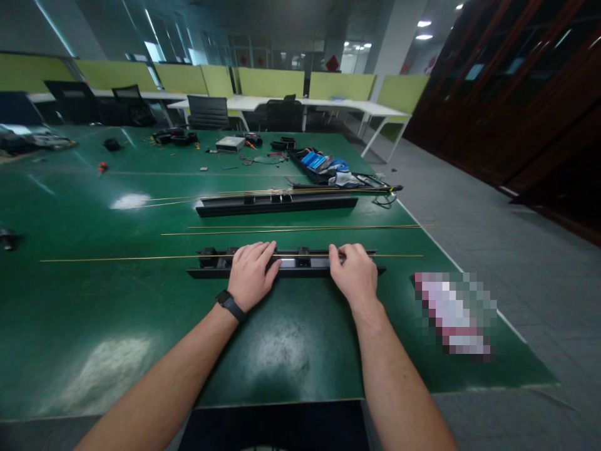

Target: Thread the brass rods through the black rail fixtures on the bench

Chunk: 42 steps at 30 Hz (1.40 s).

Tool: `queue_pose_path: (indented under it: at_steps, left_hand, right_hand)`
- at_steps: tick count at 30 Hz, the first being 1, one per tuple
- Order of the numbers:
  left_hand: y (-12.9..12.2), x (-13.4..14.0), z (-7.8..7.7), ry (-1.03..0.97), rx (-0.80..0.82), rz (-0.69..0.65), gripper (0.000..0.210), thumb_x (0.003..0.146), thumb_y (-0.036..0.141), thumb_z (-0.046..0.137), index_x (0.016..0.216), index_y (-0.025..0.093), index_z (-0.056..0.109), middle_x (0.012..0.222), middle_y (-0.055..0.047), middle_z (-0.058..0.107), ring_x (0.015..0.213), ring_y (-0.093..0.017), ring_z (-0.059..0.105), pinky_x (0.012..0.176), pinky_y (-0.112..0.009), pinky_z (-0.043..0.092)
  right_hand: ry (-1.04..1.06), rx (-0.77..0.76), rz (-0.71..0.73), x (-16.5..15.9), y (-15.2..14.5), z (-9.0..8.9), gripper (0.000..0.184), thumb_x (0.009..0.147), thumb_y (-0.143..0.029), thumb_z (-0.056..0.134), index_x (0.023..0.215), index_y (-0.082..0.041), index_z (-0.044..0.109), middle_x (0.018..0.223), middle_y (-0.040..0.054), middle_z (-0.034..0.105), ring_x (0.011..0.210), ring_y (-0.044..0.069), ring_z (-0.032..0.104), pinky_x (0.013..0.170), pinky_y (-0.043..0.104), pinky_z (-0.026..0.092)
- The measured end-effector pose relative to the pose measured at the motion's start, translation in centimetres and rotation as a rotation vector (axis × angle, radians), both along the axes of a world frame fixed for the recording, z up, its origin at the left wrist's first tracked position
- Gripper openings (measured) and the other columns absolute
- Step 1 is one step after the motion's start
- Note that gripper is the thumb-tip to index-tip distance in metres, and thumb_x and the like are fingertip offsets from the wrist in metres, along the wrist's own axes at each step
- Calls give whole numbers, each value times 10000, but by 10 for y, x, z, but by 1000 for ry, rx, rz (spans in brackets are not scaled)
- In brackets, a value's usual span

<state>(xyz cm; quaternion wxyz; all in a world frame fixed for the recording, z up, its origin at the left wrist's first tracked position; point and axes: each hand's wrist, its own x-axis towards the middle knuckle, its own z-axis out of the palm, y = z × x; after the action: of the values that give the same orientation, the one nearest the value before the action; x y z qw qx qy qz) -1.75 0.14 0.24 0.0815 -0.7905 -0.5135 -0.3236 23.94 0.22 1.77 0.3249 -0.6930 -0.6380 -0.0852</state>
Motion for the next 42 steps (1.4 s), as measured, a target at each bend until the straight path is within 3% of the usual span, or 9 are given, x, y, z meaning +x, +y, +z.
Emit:
queue_pose_path:
  at_steps: [5, 15, 29, 42]
  left_hand:
    - [0, 0, 0, -3, -11, 0, 435, 1024, 385, 492, 1408, 210, 601, 1323, -122, 701, 1286, -292, 597, 1133, -493, 391]
    - [-1, 1, 3, 17, -10, 0, 430, 1027, 383, 489, 1394, 191, 608, 1315, -122, 705, 1277, -291, 605, 1126, -473, 395]
    - [0, 0, 2, 2, -16, 3, 437, 1026, 388, 493, 1408, 207, 600, 1322, -117, 704, 1285, -294, 600, 1124, -486, 394]
    - [-1, 1, 3, 6, -13, -1, 428, 1022, 383, 493, 1399, 216, 608, 1311, -114, 710, 1272, -296, 609, 1116, -488, 403]
  right_hand:
    - [-1, -10, 38, -3, -1, -1, 449, 1004, -546, 456, 838, -203, 694, 883, 69, 664, 775, 185, 589, 710, 308, 385]
    - [25, -11, -33, 2, 2, 0, 432, 982, -525, 482, 769, -202, 675, 851, 71, 640, 749, 185, 556, 696, 316, 367]
    - [42, 16, 16, -4, -2, 2, 412, 977, -545, 509, 835, -210, 703, 898, 70, 683, 806, 198, 614, 755, 320, 416]
    - [28, -22, 6, -1, 0, 1, 437, 988, -548, 474, 792, -209, 666, 849, 65, 647, 759, 189, 577, 708, 317, 372]
